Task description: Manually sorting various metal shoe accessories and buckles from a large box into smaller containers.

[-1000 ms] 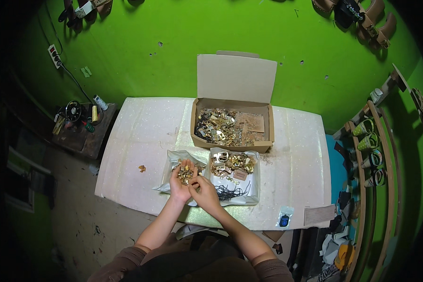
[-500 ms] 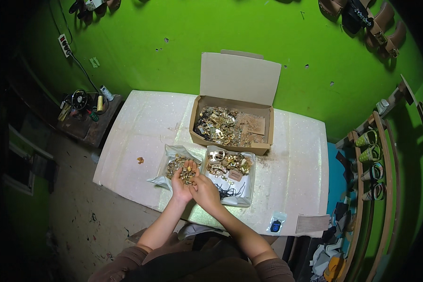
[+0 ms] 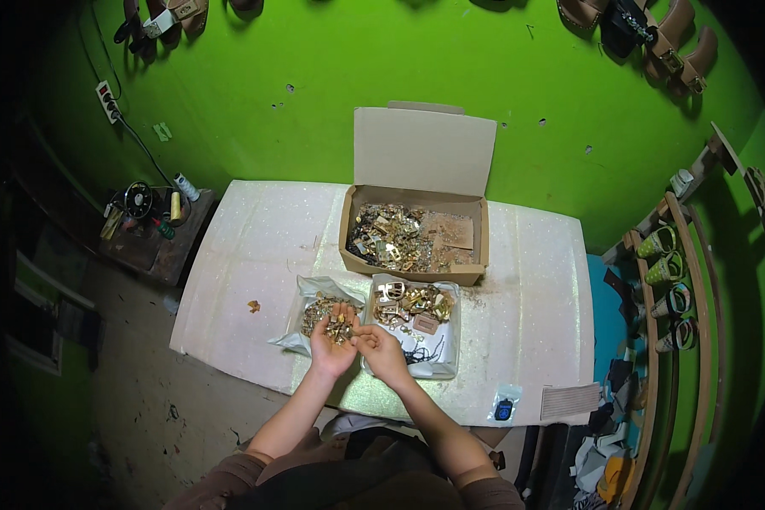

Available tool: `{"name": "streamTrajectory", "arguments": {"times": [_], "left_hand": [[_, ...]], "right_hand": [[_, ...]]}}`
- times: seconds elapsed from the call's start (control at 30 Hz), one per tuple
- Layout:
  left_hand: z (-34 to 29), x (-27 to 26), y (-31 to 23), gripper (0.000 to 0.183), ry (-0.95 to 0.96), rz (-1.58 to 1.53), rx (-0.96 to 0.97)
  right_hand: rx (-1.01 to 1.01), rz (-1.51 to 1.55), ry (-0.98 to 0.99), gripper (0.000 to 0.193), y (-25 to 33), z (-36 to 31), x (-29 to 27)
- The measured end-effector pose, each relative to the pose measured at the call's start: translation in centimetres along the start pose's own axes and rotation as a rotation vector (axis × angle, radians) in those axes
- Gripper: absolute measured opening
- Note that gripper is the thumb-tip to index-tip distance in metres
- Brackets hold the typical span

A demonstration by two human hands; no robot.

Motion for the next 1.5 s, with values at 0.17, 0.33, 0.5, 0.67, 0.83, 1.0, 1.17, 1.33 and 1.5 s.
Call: {"name": "streamTrajectory", "arguments": {"times": [0.17, 0.33, 0.5, 0.67, 0.83, 1.0, 1.17, 1.33, 1.5], "left_hand": [[0.4, 0.1, -0.6, 0.021, 0.02, 0.032, -0.024], [0.1, 0.1, -0.9, 0.021, -0.004, -0.004, -0.103], [0.5, -0.1, -2.0, 0.021, -0.014, -0.012, -0.122], [0.8, 0.2, -2.0, 0.024, 0.005, -0.034, -0.162], [0.8, 0.4, -2.0, 0.023, -0.027, -0.005, -0.149], [0.7, 0.8, -2.1, 0.023, -0.021, -0.024, -0.134], [0.4, 0.7, -1.6, 0.024, -0.015, -0.047, -0.095], [0.0, 0.9, -0.4, 0.025, 0.058, -0.063, -0.08], [-0.4, 0.5, 0.1, 0.026, 0.114, -0.113, -0.064]], "right_hand": [[0.051, -0.021, -0.024, 0.015, -0.4, 0.3, -0.5], [0.039, -0.069, -0.179, 0.02, -0.4, 0.6, -2.9], [-0.128, -0.848, -0.616, 0.019, 4.0, 1.5, -8.1], [-0.291, -1.093, -0.614, 0.018, 5.1, 4.0, -8.4], [-0.429, -1.342, -0.625, 0.018, 4.9, 4.7, -6.4], [-0.533, -1.23, -0.655, 0.026, 4.5, 3.1, -6.6], [-0.406, -1.086, -0.567, 0.026, 3.9, 1.5, -7.1], [-0.338, -0.889, -0.407, 0.022, 3.2, 0.5, -6.8], [-0.421, -0.728, -0.137, 0.021, 5.4, 0.1, -4.1]]}}
Point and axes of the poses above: each hand's wrist, its own z-axis towards the middle knuckle, its own x-axis out of the palm, y = z × x, the point moved 7 cm from there along z, towards the middle knuckle, and after that the axes turned 1 degree about -y, right-handed, at the moved point
